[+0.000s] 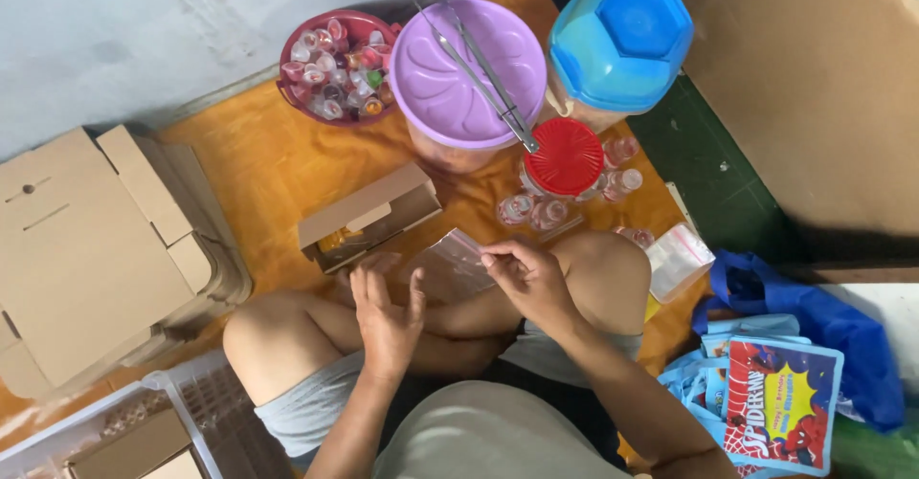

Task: Assembling a cardboard box and filling small plastic bags with snacks using metal tongs.

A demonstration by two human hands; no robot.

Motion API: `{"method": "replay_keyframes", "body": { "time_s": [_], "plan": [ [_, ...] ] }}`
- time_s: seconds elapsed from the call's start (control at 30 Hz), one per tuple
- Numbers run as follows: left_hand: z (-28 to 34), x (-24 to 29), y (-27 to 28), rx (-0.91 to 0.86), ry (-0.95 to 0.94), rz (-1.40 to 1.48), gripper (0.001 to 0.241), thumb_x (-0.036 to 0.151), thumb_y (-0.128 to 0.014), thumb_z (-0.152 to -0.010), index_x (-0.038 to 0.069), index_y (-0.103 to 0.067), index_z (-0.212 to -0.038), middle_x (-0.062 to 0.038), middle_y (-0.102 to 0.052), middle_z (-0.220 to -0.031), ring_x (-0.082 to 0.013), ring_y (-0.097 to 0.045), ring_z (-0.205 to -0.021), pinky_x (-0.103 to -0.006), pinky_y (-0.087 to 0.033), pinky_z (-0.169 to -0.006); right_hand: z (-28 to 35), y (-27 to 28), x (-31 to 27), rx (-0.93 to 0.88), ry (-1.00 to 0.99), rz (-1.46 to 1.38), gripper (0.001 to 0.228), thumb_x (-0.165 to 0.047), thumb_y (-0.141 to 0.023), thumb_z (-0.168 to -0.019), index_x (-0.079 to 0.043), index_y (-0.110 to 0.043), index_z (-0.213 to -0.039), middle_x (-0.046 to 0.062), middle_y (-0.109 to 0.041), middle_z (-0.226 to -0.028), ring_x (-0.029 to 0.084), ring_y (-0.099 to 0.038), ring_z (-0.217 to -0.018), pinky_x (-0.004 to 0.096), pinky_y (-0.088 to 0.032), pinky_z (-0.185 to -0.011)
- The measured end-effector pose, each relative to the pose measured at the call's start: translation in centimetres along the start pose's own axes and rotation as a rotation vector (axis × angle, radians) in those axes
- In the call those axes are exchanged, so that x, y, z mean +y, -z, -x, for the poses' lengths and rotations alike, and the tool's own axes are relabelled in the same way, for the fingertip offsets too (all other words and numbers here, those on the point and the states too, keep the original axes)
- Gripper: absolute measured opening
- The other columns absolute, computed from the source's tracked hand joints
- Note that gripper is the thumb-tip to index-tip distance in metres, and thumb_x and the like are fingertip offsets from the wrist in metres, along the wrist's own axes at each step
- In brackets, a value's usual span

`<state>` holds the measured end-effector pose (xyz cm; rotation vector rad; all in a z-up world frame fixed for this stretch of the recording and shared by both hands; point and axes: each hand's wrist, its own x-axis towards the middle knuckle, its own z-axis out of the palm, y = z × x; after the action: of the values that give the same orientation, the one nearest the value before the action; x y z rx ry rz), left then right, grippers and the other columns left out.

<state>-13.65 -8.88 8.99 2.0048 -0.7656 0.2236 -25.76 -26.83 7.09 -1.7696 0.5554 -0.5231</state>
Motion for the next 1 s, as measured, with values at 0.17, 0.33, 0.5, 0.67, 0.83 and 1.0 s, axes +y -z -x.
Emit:
{"method": "replay_keyframes", "body": {
  "time_s": [0.17, 0.33, 0.5, 0.67, 0.83, 1.0],
  "plan": [
    [1.8, 0.4, -2.4, -0.153, 0.268, 0.388, 0.015, 0.014, -0.074, -0.094, 0.007, -0.067, -0.105, -0.014, -0.074, -0.088, -0.0334, -0.077, -0.084, -0.0431, -0.062, -0.072, 0.5, -2.0, -0.1, 0.019, -0.068, 0.010, 0.014, -0.010, -0.080, -0.089, -0.005, -0.078, -0.101, 0.010, -0.074, -0.082, 0.015, -0.074, -0.073, 0.027, -0.062, -0.066],
    [3.1, -0.8, -4.0, -0.226, 0.476, 0.618, 0.013, 0.012, -0.072, -0.095, 0.004, -0.067, -0.104, -0.019, -0.079, -0.087, -0.0329, -0.080, -0.081, -0.0427, -0.064, -0.068, 1.0, -2.8, -0.5, -0.093, -0.035, 0.135, 0.012, -0.015, -0.076, -0.092, -0.006, -0.076, -0.101, 0.011, -0.078, -0.088, 0.020, -0.077, -0.082, 0.031, -0.061, -0.071],
    [4.1, -1.5, -4.2, -0.246, 0.505, 0.542, 0.019, 0.013, -0.078, -0.092, 0.002, -0.070, -0.105, -0.022, -0.077, -0.087, -0.0374, -0.079, -0.086, -0.0459, -0.063, -0.072, 1.7, -2.9, 0.4, -0.135, -0.067, 0.200, 0.013, -0.011, -0.077, -0.088, -0.006, -0.075, -0.100, 0.012, -0.077, -0.085, 0.023, -0.076, -0.080, 0.035, -0.060, -0.073],
    [4.8, -2.1, -4.9, -0.336, 0.641, 0.503, 0.021, 0.024, -0.081, -0.089, 0.010, -0.074, -0.103, -0.015, -0.079, -0.085, -0.0320, -0.079, -0.087, -0.0437, -0.062, -0.075, 1.9, -2.9, 1.3, -0.185, -0.054, 0.279, 0.015, -0.011, -0.080, -0.082, -0.010, -0.074, -0.096, 0.010, -0.076, -0.081, 0.024, -0.076, -0.080, 0.035, -0.060, -0.074],
    [4.9, -2.6, -5.0, -0.369, 0.727, 0.507, 0.014, 0.027, -0.079, -0.092, 0.015, -0.078, -0.099, -0.009, -0.080, -0.081, -0.0198, -0.078, -0.084, -0.0387, -0.060, -0.075, 1.8, -2.9, 1.5, -0.227, -0.046, 0.261, 0.015, -0.013, -0.082, -0.080, -0.011, -0.071, -0.090, 0.008, -0.075, -0.074, 0.025, -0.076, -0.077, 0.034, -0.059, -0.075],
    [4.8, -2.6, -5.0, -0.322, 0.829, 0.614, 0.012, 0.016, -0.076, -0.091, 0.008, -0.081, -0.099, -0.011, -0.079, -0.078, -0.0160, -0.073, -0.076, -0.0337, -0.060, -0.070, 2.2, -3.0, 4.8, -0.224, -0.302, 0.017, 0.012, -0.014, -0.079, -0.086, -0.012, -0.074, -0.096, 0.002, -0.074, -0.083, 0.013, -0.069, -0.084, 0.030, -0.056, -0.083]
  ]
}}
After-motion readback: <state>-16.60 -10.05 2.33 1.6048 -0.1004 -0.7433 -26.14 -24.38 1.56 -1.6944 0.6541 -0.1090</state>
